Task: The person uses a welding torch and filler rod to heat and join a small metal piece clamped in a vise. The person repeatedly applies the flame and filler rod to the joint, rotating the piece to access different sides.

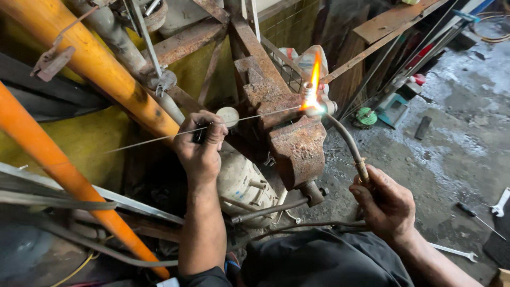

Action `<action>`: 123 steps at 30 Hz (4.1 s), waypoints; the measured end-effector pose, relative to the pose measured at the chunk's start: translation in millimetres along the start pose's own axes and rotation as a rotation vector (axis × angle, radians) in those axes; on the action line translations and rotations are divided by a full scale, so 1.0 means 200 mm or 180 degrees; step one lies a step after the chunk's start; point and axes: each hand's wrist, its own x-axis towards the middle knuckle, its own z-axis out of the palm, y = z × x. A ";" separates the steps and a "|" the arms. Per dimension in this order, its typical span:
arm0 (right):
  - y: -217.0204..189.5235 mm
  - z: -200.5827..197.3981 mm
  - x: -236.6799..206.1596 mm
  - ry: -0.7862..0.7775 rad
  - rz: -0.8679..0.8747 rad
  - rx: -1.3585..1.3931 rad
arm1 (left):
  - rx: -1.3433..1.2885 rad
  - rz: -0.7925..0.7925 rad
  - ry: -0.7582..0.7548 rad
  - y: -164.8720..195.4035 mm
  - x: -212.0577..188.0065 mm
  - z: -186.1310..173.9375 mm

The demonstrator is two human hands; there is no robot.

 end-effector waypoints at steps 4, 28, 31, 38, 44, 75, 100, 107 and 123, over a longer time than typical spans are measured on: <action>-0.04 0.02 0.00 0.0036 -0.0318 -0.0113 | 0.0144 0.0079 -0.0133 -0.05 0.05 -0.02; 0.01 0.01 -0.04 0.0254 -0.0259 -0.0451 | -0.0334 0.0178 -0.0373 -0.15 0.13 0.00; 0.00 0.02 -0.02 0.0248 -0.0454 -0.0477 | -0.0389 0.0196 -0.0369 -0.15 0.14 -0.01; -0.02 0.03 0.00 0.0254 -0.0491 -0.0526 | -0.0397 0.0308 -0.0454 -0.14 0.15 0.00; -0.04 0.04 0.00 0.0235 -0.0472 -0.0751 | -0.0218 0.0332 -0.0446 -0.14 0.16 0.03; -0.04 0.06 0.00 0.0324 -0.0470 -0.0837 | 0.0091 0.0430 -0.0501 -0.14 0.17 0.06; -0.03 0.07 -0.01 0.0251 -0.0572 -0.0623 | -0.0045 0.0452 -0.0533 -0.15 0.16 0.08; -0.04 0.08 -0.01 0.0336 -0.0356 -0.0716 | -0.0028 0.0431 -0.0527 -0.15 0.16 0.08; -0.06 0.09 -0.01 0.0390 -0.0340 -0.0797 | -0.0099 0.0343 -0.0174 -0.15 0.16 0.02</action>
